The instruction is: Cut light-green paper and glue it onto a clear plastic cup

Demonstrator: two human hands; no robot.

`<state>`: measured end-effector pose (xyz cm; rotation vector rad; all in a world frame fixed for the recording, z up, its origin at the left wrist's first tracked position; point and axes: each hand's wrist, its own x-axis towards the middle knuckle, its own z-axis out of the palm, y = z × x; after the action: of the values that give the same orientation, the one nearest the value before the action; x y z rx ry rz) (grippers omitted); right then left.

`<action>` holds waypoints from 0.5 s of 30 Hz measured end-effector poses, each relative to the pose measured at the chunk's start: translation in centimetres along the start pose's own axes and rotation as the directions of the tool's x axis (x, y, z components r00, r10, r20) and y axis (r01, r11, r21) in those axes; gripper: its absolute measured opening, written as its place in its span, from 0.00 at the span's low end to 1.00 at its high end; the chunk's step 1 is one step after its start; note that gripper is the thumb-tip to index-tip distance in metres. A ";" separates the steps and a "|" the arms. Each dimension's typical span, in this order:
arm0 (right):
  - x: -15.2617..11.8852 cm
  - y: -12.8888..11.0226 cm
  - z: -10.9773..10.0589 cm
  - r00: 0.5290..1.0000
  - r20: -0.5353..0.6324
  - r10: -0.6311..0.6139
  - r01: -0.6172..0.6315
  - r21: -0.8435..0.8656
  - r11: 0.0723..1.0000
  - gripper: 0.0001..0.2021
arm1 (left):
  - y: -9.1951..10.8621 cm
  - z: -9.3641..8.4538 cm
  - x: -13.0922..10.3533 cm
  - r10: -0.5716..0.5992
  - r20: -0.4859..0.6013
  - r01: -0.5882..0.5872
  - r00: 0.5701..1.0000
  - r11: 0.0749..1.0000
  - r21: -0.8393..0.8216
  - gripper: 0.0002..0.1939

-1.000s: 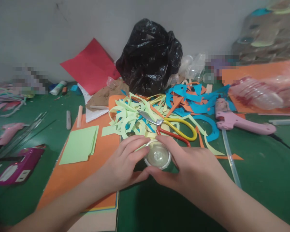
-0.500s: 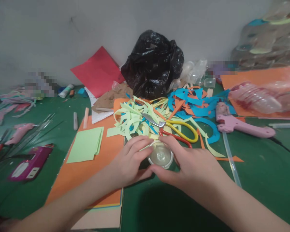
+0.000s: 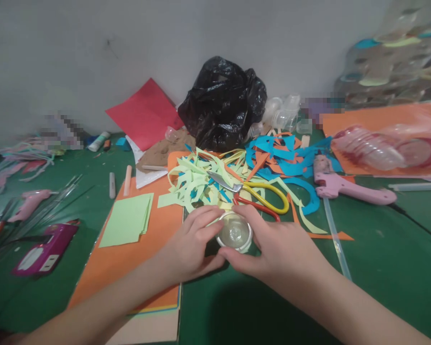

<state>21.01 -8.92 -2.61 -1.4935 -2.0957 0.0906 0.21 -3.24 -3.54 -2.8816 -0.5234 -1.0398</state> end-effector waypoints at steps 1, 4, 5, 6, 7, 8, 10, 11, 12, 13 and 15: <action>0.0 0.0 0.0 1.000 -0.001 0.004 -0.004 0.004 1.000 0.23 | 0.0 0.0 0.0 -0.005 0.000 0.005 1.000 1.000 -0.002 0.21; 0.0 0.1 0.0 1.000 -0.003 0.004 -0.004 0.001 1.000 0.24 | 0.0 0.1 -0.1 -0.009 -0.009 0.009 1.000 1.000 -0.003 0.21; -0.1 0.1 0.0 1.000 -0.001 -0.002 0.002 0.001 1.000 0.24 | 0.0 0.1 -0.1 -0.010 -0.013 0.010 1.000 1.000 -0.007 0.22; -0.1 0.1 -0.1 1.000 -0.002 -0.008 0.008 0.001 1.000 0.25 | 0.1 0.1 -0.1 -0.012 -0.013 0.012 1.000 1.000 -0.014 0.22; -0.2 0.2 -0.2 1.000 -0.003 -0.008 0.008 0.001 1.000 0.25 | 0.1 0.1 -0.2 -0.018 -0.010 0.018 1.000 1.000 -0.023 0.23; -0.2 0.2 -0.2 1.000 0.000 -0.001 0.001 0.000 1.000 0.25 | 0.1 0.1 -0.3 -0.025 -0.003 0.025 1.000 0.999 -0.034 0.24; -0.2 0.2 -0.3 0.999 0.017 0.028 -0.028 -0.003 1.000 0.25 | 0.0 0.2 -0.4 -0.029 0.006 0.029 1.000 0.998 -0.058 0.25; -0.2 0.2 -0.3 0.999 0.031 0.044 -0.044 -0.004 0.999 0.26 | -0.1 0.2 -0.4 -0.028 0.009 0.029 1.000 0.997 -0.067 0.26; -0.1 0.2 -0.3 0.997 0.051 0.061 -0.060 -0.003 0.998 0.28 | -0.2 0.3 -0.5 -0.027 0.012 0.027 1.000 0.997 -0.073 0.26; 0.0 0.1 -0.4 0.994 0.076 0.076 -0.076 -0.001 0.997 0.29 | -0.2 0.3 -0.5 -0.031 0.025 0.033 0.999 0.997 -0.073 0.25; 0.3 0.0 -0.6 0.985 0.135 0.103 -0.105 0.009 0.994 0.29 | -0.2 0.2 -0.6 -0.042 0.069 0.045 0.997 0.998 -0.049 0.21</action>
<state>21.26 -8.77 -2.00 -1.6270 -2.1149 0.2537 -0.14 -3.18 -4.06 -2.9721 -0.5738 -0.9778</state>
